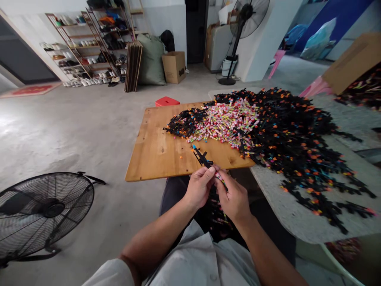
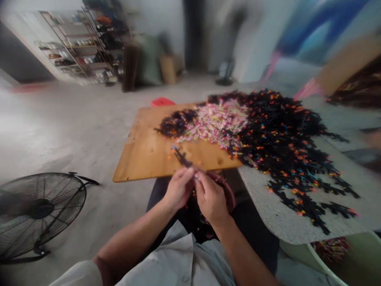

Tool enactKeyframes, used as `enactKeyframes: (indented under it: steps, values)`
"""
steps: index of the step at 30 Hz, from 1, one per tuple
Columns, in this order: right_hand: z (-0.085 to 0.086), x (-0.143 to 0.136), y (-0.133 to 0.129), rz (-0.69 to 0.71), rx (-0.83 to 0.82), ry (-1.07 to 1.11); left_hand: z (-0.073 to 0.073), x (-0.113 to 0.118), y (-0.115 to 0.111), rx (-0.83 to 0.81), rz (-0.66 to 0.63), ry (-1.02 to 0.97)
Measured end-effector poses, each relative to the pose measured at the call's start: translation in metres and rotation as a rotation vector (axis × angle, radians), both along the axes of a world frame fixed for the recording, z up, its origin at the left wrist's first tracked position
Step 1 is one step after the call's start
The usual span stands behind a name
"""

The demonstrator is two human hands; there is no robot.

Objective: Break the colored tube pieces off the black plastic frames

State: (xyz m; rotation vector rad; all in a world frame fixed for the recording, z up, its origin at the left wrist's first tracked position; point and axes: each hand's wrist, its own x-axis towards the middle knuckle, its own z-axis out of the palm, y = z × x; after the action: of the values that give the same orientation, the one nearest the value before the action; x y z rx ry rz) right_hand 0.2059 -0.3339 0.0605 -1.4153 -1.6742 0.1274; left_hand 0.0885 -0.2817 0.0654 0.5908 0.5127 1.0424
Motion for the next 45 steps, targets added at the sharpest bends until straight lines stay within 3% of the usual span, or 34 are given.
enactKeyframes:
  steps: [8, 11, 15, 18, 22, 26, 29, 32, 35, 38, 41, 45]
  values:
    - [-0.002, 0.002, 0.002, 0.002, -0.128, 0.042, -0.015, 0.005, 0.001, -0.080, -0.066, -0.036]
    - [0.005, 0.005, 0.002, 0.011, -0.266, 0.262, -0.025, 0.005, 0.008, -0.064, -0.180, -0.064]
    - [0.005, 0.007, -0.001, 0.161, -0.463, 0.703, -0.040, 0.000, 0.015, 0.087, -0.392, -0.116]
    - [0.000, 0.006, -0.006, 0.255, -0.506, 0.865, -0.048, -0.003, 0.013, 0.220, -0.403, -0.066]
    - [-0.004, 0.005, -0.013, 0.216, -0.508, 0.804, -0.056, 0.000, 0.003, 0.305, -0.320, 0.006]
    - [-0.010, 0.013, -0.015, 0.184, -0.519, 0.691, -0.062, 0.006, 0.000, 0.273, -0.309, 0.031]
    - [-0.025, 0.036, -0.016, 0.186, -0.641, 0.641, -0.068, 0.000, 0.007, 0.274, -0.355, 0.121]
    - [-0.052, 0.072, -0.024, 0.094, -0.737, 0.413, -0.079, -0.021, 0.019, 0.304, -0.315, 0.414]
    - [-0.087, 0.102, -0.037, -0.035, -0.678, 0.082, -0.093, -0.047, 0.028, 0.263, -0.179, 0.725]
    - [-0.121, 0.112, -0.044, -0.096, -0.630, -0.084, -0.106, -0.065, 0.030, 0.241, -0.127, 0.886]
    - [-0.146, 0.108, -0.039, -0.223, -0.695, -0.104, -0.111, -0.068, 0.028, 0.385, -0.163, 1.048]
    - [-0.166, 0.103, -0.020, -0.275, -0.797, -0.093, -0.117, -0.047, 0.026, 0.745, -0.241, 1.232]
